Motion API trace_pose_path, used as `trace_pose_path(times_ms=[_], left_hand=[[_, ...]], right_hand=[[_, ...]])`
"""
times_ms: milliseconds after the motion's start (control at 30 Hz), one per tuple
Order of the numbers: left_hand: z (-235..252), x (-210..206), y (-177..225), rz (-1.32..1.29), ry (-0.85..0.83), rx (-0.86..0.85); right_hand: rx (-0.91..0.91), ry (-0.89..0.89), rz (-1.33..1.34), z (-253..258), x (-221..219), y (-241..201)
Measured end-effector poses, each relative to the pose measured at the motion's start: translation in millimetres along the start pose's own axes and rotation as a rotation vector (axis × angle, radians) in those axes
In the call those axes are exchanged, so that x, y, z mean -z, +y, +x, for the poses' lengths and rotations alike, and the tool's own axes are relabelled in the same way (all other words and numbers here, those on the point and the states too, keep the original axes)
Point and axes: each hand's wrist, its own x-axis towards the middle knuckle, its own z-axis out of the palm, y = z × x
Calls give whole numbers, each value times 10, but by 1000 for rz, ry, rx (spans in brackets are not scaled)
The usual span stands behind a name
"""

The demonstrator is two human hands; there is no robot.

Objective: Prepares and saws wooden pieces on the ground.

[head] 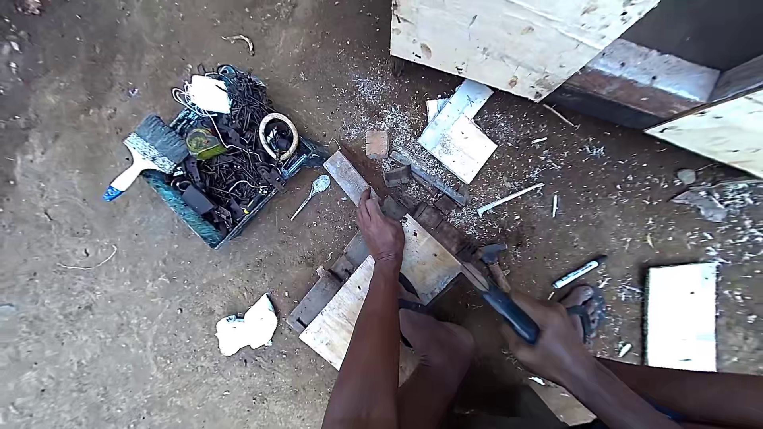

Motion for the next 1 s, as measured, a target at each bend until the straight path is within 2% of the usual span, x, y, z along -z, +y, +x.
trace_pose_path(times_ms=[67,133,200,267,333,367,400,467,533,600,700,733,800,867,933,1000], left_hand=[[43,-9,-13,-22,22,-9],[-23,29,-29,-30,7,-7],[35,46,-5,-36,11,-12],[18,40,8,-16,1,2],[14,24,25,-7,2,7],[-10,29,22,-1,-4,9],[-5,23,20,4,-13,7],[17,16,11,3,-13,6],[56,8,-3,-11,9,-5],[9,48,-23,-18,-1,-9],[75,33,7,-39,10,-9],[35,24,9,-34,4,4],[50,-14,31,-19,8,29],[1,1,14,3,-21,29],[32,-19,-4,-2,-5,8],[66,-31,-8,-8,18,1]], right_hand=[[-27,-59,14,403,-205,-40],[-58,-92,-2,253,-140,-91],[-53,-57,-28,-190,140,-86],[-163,-206,-5,-633,675,-222],[-283,-355,33,-596,973,-497],[-251,-342,46,-540,878,-464],[-169,-265,31,-457,602,-291],[-38,-62,-13,59,-77,-86],[-79,-108,14,554,-321,-169],[-117,-132,36,444,-250,-176],[-88,-97,18,-321,286,-51],[-123,-156,44,-594,548,-57],[-181,-275,96,-793,811,-33],[-127,-224,88,-536,537,8],[-41,-62,39,127,-45,25],[-81,-100,66,537,-254,-76]])
